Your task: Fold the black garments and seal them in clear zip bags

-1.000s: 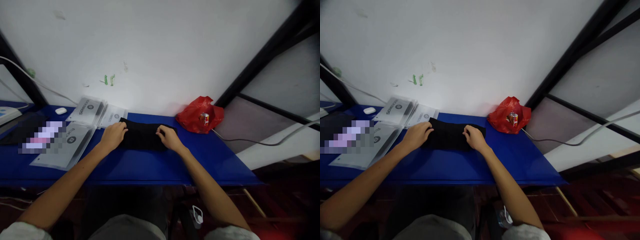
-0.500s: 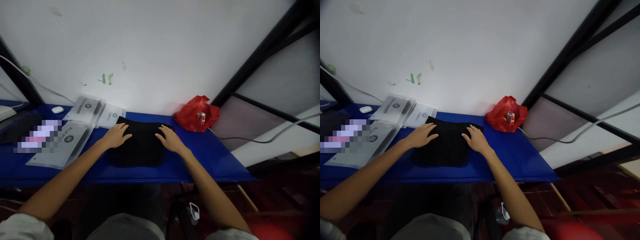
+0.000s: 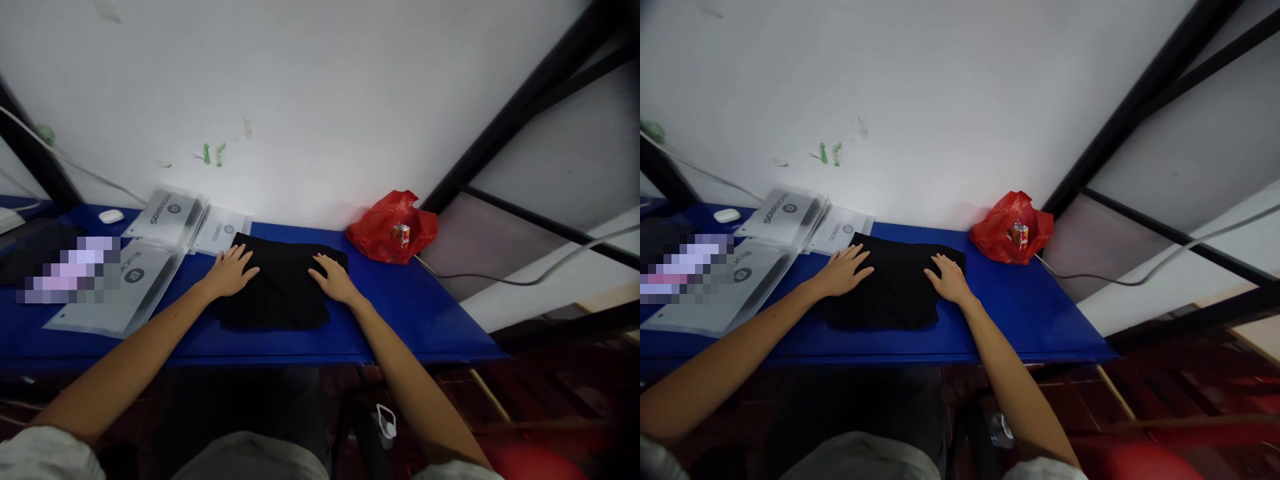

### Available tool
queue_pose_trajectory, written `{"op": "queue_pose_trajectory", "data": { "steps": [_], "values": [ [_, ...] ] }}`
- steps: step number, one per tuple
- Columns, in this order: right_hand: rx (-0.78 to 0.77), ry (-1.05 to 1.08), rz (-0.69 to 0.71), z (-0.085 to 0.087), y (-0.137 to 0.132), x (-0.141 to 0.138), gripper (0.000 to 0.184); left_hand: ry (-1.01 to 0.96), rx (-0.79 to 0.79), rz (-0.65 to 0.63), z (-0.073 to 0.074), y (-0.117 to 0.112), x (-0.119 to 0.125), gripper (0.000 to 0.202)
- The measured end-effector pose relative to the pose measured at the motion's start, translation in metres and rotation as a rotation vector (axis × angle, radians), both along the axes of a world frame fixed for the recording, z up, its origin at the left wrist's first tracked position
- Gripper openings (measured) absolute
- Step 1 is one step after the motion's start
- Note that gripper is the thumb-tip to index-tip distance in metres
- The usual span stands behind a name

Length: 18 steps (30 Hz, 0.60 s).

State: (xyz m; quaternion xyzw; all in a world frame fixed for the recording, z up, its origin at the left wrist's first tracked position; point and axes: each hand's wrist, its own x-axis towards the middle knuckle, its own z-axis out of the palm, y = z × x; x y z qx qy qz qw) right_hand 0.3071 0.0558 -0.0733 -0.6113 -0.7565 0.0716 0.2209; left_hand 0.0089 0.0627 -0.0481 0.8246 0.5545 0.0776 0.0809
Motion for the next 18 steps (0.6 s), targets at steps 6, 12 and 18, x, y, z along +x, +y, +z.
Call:
{"op": "queue_pose_trajectory", "data": {
  "steps": [6, 12, 18],
  "values": [
    [0.06, 0.029, 0.027, -0.002, 0.0, 0.002, 0.049, -0.017, 0.009, -0.009, -0.001, -0.002, -0.001, 0.063],
    [0.171, 0.092, 0.045, -0.001, -0.007, 0.0, 0.037, -0.039, 0.076, -0.014, -0.005, -0.004, -0.002, 0.056],
    [0.254, 0.12, 0.022, 0.002, -0.014, -0.003, 0.022, -0.038, 0.12, -0.002, -0.005, -0.005, 0.0, 0.052]
  ]
}}
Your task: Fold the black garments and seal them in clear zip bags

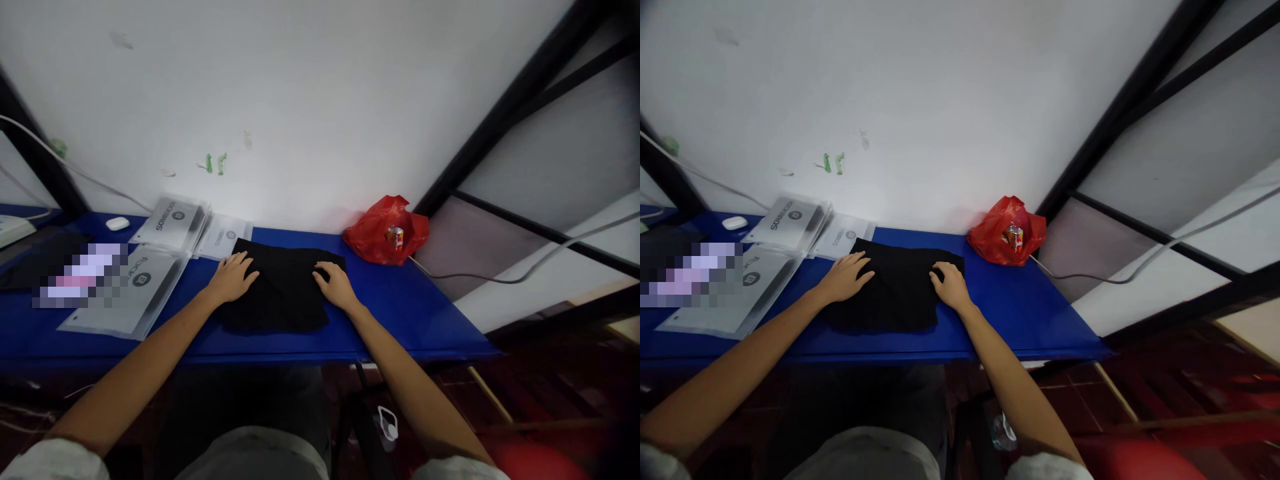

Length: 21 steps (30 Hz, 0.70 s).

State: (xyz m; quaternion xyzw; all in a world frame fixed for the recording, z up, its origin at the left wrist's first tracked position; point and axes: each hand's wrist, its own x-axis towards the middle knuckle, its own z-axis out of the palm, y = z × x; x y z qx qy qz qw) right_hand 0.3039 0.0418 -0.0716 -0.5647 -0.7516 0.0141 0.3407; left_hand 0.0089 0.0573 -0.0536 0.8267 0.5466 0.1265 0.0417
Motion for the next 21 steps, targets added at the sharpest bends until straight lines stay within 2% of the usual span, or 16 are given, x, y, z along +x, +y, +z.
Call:
{"op": "queue_pose_trajectory", "data": {
  "steps": [8, 14, 21],
  "values": [
    [0.0, -0.021, -0.016, 0.0042, -0.004, 0.0001, 0.014, -0.002, 0.093, -0.02, -0.0032, 0.0026, -0.0022, 0.044],
    [-0.013, -0.035, -0.009, 0.0061, -0.0017, -0.0013, 0.014, -0.055, 0.107, -0.038, 0.002, 0.002, -0.0011, 0.04],
    [-0.003, -0.043, -0.002, 0.0059, 0.0022, -0.002, 0.015, -0.143, 0.156, 0.006, 0.0049, 0.0043, -0.0059, 0.034]
  ]
}}
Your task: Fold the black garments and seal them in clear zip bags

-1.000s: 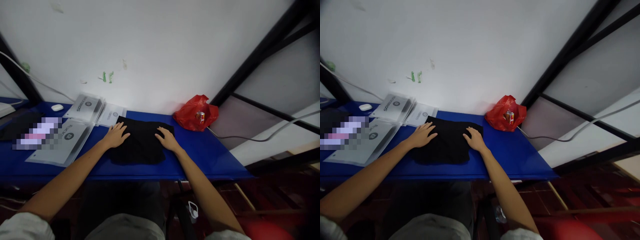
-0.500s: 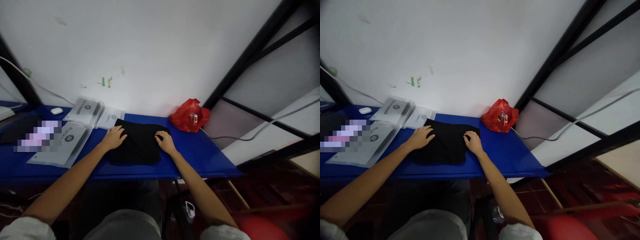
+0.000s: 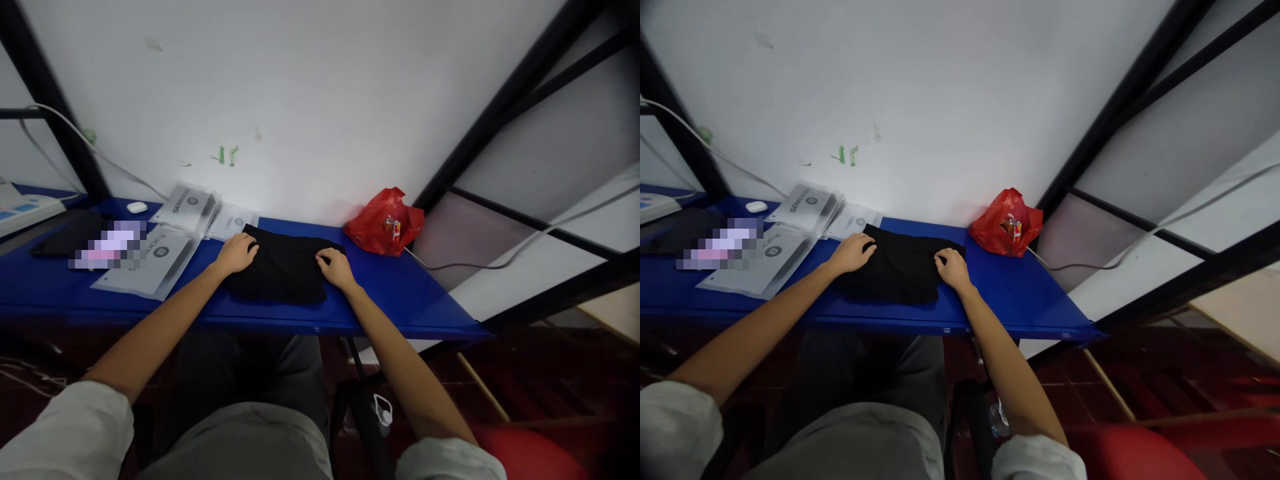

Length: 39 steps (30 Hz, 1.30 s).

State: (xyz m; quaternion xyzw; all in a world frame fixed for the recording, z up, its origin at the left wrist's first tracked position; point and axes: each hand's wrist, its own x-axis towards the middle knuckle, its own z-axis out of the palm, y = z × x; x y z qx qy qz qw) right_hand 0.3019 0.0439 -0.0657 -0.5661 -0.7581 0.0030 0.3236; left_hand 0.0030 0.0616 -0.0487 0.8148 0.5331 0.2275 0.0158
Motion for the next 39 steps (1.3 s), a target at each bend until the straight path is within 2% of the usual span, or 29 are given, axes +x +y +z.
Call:
{"op": "queue_pose_trajectory", "data": {
  "steps": [11, 18, 22, 25, 28, 30, 35, 39],
  "values": [
    [0.014, 0.005, -0.002, -0.002, 0.006, 0.002, 0.017, -0.127, 0.03, -0.014, -0.01, 0.0, -0.012, 0.036],
    [0.016, 0.004, 0.005, -0.003, 0.007, 0.004, 0.014, -0.134, 0.006, 0.0, -0.012, 0.002, -0.013, 0.032],
    [0.031, 0.009, 0.0, 0.0, 0.005, 0.003, 0.013, -0.119, -0.006, 0.008, -0.01, 0.0, -0.012, 0.031],
    [0.067, 0.026, -0.023, 0.007, -0.001, -0.001, 0.014, -0.103, 0.005, 0.004, -0.001, -0.004, -0.011, 0.031],
    [0.133, 0.062, -0.041, 0.018, -0.017, -0.01, 0.017, -0.097, 0.058, -0.012, 0.013, -0.016, -0.009, 0.031],
    [0.166, 0.091, 0.014, 0.024, -0.034, -0.019, 0.018, -0.097, 0.053, -0.053, 0.023, -0.029, -0.009, 0.031],
    [-0.057, 0.005, 0.279, 0.032, -0.079, -0.038, 0.017, 0.012, -0.14, -0.264, 0.033, -0.07, -0.018, 0.033],
    [-0.2, -0.065, 0.304, 0.03, -0.093, -0.034, 0.03, 0.067, -0.256, -0.304, 0.033, -0.086, -0.037, 0.046]
  ]
}}
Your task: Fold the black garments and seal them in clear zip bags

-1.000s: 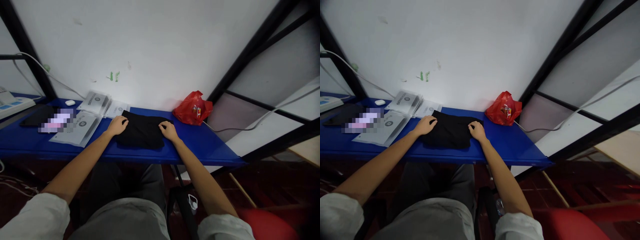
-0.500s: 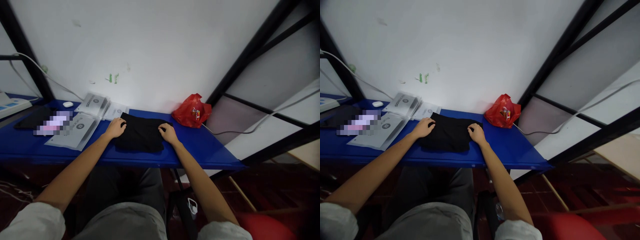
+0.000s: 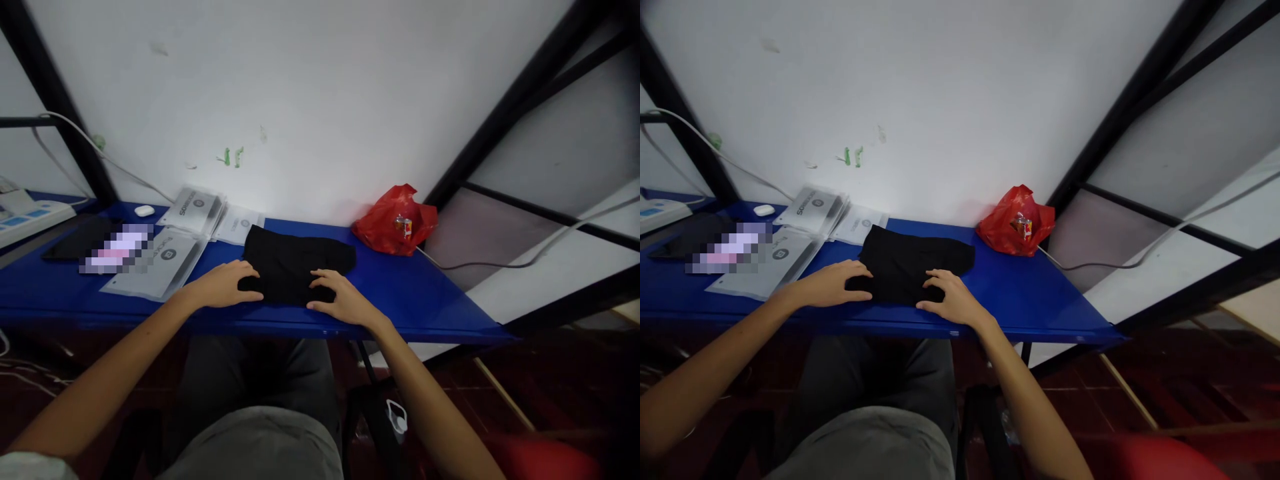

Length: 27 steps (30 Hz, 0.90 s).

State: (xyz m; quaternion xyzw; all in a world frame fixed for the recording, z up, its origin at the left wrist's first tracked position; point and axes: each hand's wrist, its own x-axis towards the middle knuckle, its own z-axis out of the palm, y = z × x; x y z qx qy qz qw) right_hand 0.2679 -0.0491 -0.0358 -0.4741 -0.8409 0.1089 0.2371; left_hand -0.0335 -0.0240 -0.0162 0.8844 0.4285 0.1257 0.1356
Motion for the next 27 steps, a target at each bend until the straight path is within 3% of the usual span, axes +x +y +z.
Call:
{"op": "queue_pose_trajectory", "data": {
  "steps": [2, 5, 14, 19, 27],
  "values": [
    [-0.022, -0.025, -0.005, -0.002, 0.0, 0.007, 0.033, 0.015, -0.032, -0.021, -0.001, -0.001, -0.008, 0.05],
    [-0.005, -0.039, -0.003, -0.004, 0.002, 0.016, 0.029, 0.007, -0.032, -0.043, -0.004, -0.001, -0.013, 0.041],
    [0.115, -0.082, -0.052, -0.002, 0.005, 0.019, 0.022, 0.022, 0.076, 0.035, -0.003, -0.004, -0.006, 0.028],
    [0.082, -0.104, -0.039, -0.002, 0.003, 0.022, 0.035, 0.021, 0.103, 0.057, -0.007, -0.002, -0.007, 0.027],
    [0.096, -0.017, -0.027, -0.005, 0.004, 0.025, 0.02, -0.063, 0.073, 0.029, -0.007, 0.001, -0.013, 0.026]
  ]
}}
